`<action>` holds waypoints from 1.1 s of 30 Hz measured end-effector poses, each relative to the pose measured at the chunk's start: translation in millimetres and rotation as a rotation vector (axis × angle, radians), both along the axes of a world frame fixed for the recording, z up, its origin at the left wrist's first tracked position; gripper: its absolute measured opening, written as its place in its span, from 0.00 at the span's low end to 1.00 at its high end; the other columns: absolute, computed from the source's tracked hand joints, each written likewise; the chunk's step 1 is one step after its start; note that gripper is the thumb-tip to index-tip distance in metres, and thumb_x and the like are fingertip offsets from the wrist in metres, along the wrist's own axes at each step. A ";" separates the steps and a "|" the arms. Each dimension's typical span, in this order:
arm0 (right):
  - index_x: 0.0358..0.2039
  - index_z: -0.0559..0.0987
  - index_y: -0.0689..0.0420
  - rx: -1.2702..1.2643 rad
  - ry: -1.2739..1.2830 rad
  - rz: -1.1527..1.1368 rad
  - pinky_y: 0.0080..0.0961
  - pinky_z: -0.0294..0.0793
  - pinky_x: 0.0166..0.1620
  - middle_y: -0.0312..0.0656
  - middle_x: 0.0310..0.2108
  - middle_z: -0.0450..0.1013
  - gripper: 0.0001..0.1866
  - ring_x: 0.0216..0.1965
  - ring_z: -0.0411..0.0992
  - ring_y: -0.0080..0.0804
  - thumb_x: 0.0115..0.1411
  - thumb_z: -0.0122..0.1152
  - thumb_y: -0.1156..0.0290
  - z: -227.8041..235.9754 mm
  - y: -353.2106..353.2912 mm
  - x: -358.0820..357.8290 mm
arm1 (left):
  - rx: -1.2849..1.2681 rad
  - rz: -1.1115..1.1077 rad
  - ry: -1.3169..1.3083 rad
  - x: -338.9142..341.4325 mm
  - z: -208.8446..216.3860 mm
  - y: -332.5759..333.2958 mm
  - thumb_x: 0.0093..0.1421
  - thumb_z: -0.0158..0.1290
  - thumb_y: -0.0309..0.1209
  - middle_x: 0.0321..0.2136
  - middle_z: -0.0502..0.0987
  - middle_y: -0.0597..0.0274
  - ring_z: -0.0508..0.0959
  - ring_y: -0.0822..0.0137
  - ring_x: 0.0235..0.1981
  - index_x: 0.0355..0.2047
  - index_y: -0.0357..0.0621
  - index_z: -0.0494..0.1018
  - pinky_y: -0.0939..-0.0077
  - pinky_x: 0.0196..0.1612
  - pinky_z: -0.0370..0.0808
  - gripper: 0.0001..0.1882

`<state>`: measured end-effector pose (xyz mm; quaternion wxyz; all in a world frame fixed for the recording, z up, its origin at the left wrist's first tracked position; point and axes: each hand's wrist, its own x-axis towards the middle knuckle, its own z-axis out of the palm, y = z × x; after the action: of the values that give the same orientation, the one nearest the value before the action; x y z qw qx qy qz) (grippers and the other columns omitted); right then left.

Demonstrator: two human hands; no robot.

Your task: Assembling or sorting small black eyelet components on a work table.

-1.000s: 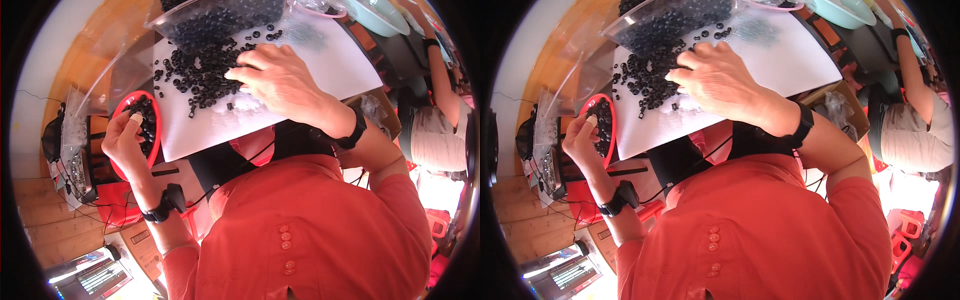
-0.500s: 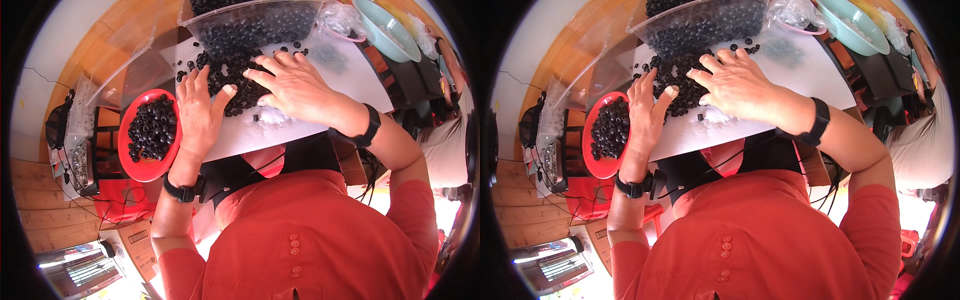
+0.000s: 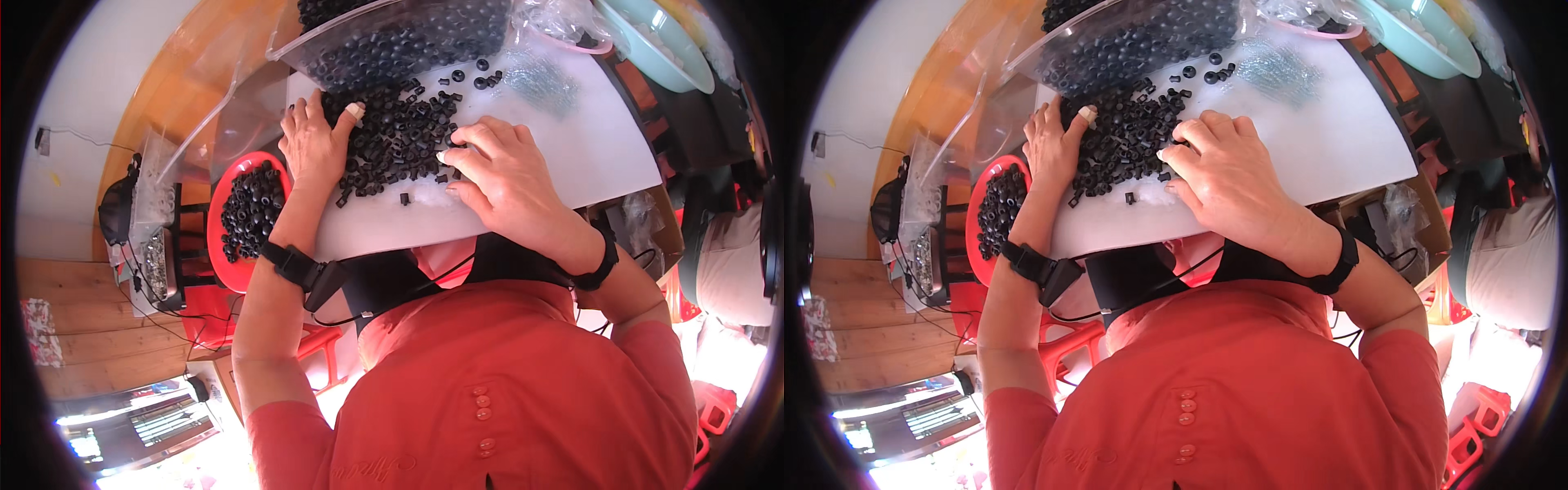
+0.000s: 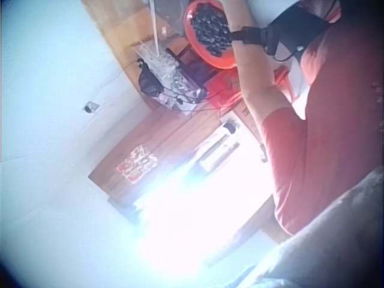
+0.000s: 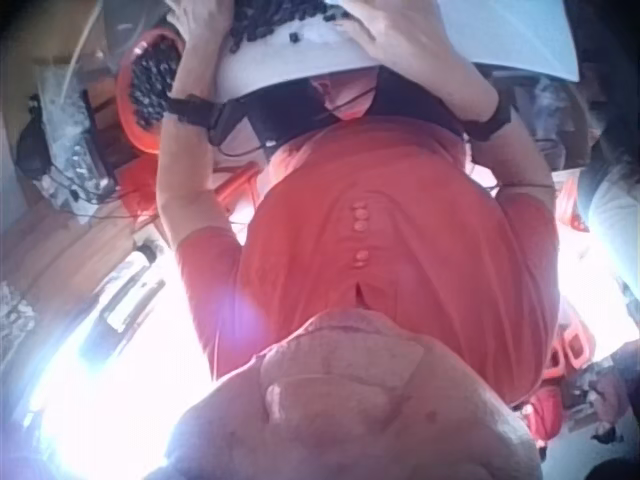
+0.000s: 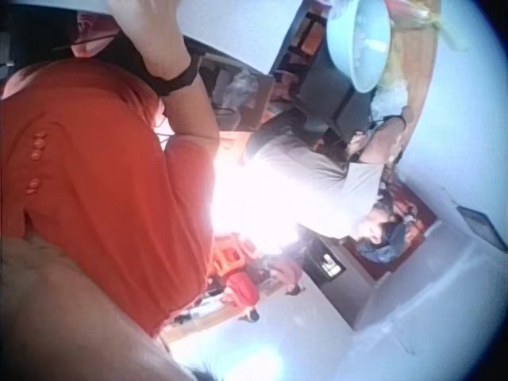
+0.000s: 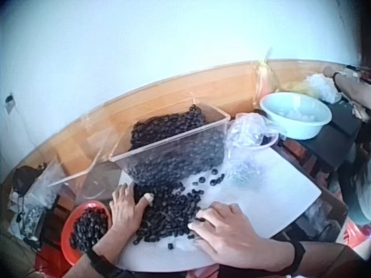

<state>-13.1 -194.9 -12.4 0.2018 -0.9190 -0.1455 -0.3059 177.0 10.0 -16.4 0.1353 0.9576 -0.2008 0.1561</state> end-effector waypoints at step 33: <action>0.37 0.80 0.57 -0.035 -0.038 -0.069 0.37 0.68 0.47 0.40 0.43 0.71 0.13 0.47 0.69 0.41 0.52 0.67 0.67 -9.6 5.0 -10.2 | -0.442 -0.241 0.324 -47.5 14.8 -20.3 0.57 0.59 0.47 0.56 0.70 0.39 0.64 0.47 0.60 0.58 0.30 0.69 0.60 0.64 0.60 0.37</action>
<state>-23.3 -189.9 -22.0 0.1722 -0.9209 -0.1230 -0.3274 129.5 -10.3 -1.6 0.3884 0.8865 -0.2502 0.0242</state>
